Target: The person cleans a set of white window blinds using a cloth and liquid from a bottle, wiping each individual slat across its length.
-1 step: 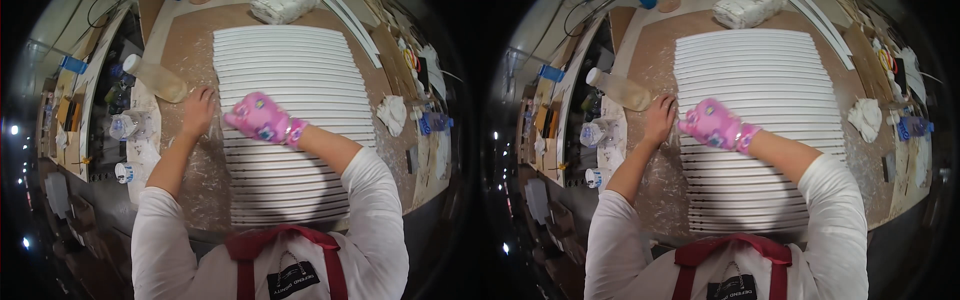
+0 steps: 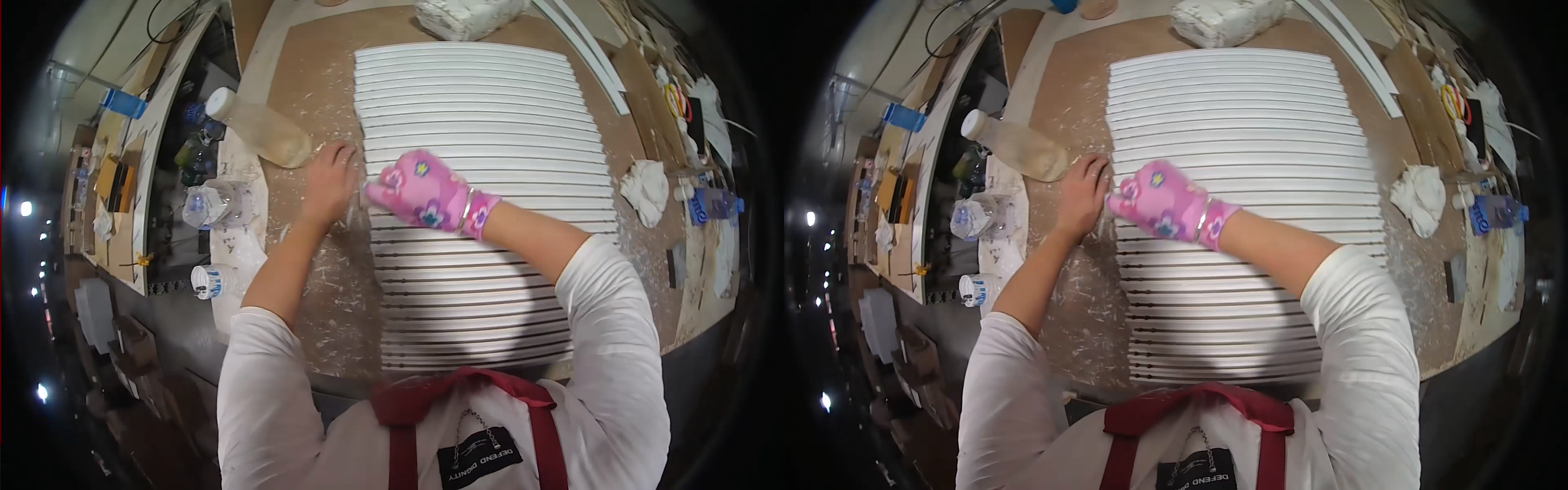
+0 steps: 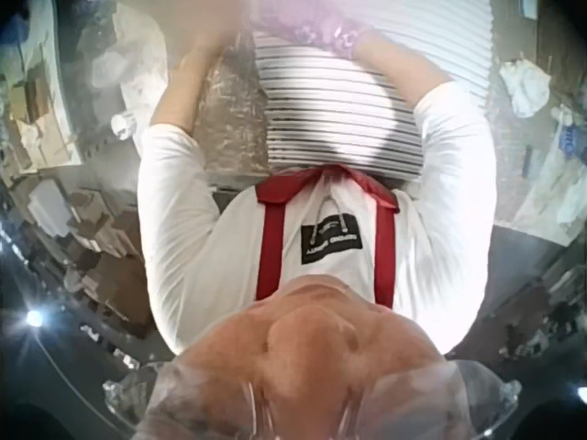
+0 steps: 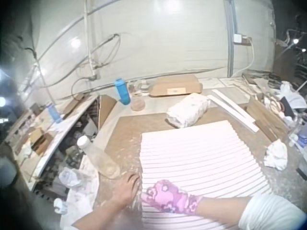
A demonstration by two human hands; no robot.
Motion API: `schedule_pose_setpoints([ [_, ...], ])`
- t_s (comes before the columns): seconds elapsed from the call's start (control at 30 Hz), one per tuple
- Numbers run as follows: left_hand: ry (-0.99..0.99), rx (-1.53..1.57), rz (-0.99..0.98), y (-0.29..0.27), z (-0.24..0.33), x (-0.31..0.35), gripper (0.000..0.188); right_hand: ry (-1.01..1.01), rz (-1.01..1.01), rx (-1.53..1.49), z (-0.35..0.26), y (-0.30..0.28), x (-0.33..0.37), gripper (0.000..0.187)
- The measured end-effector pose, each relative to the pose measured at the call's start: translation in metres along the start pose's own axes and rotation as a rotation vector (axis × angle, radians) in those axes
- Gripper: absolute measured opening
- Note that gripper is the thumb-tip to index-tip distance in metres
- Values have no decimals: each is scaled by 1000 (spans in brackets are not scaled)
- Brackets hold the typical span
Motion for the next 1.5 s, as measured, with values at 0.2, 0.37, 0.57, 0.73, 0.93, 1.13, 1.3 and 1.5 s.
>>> schedule_pose_setpoints([
  [0.2, 8, 49, 19, 4, 4, -4, 36, 151, 273, 136, 62, 24, -29, 19],
  [0.37, -42, 44, 27, 8, -1, 6, 35, 309, 174, 208, 57, -14, -38, 15],
  [0.57, -45, 42, 9, 7, -1, 3, 35, 195, 146, 240, 46, -9, -44, 15],
  [0.73, -63, 34, 10, 6, -3, 9, 34, 89, 286, 188, 43, -4, -48, 17],
  [0.93, -73, 108, -49, 8, 1, 0, 34, 294, 296, 242, 84, -25, -46, 23],
  [1.13, -42, 116, -4, 2, -1, 2, 34, 252, 406, 233, 71, -25, 4, 13],
  [1.3, -4, 105, 26, 6, 5, -1, 35, 827, 672, 505, 194, -90, 210, 19],
  [1.5, -23, 59, 11, 7, -5, 9, 38, 750, 341, 309, 121, -72, 165, 15],
])
Point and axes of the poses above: each hand's wrist, its own x-axis away from the middle knuckle, its own y-axis out of the palm, z = x × y, the point moved 3 cm from there along -x, towards the middle knuckle, and after that the axes turned 9 degrees about -x, right-handed, at the moved point
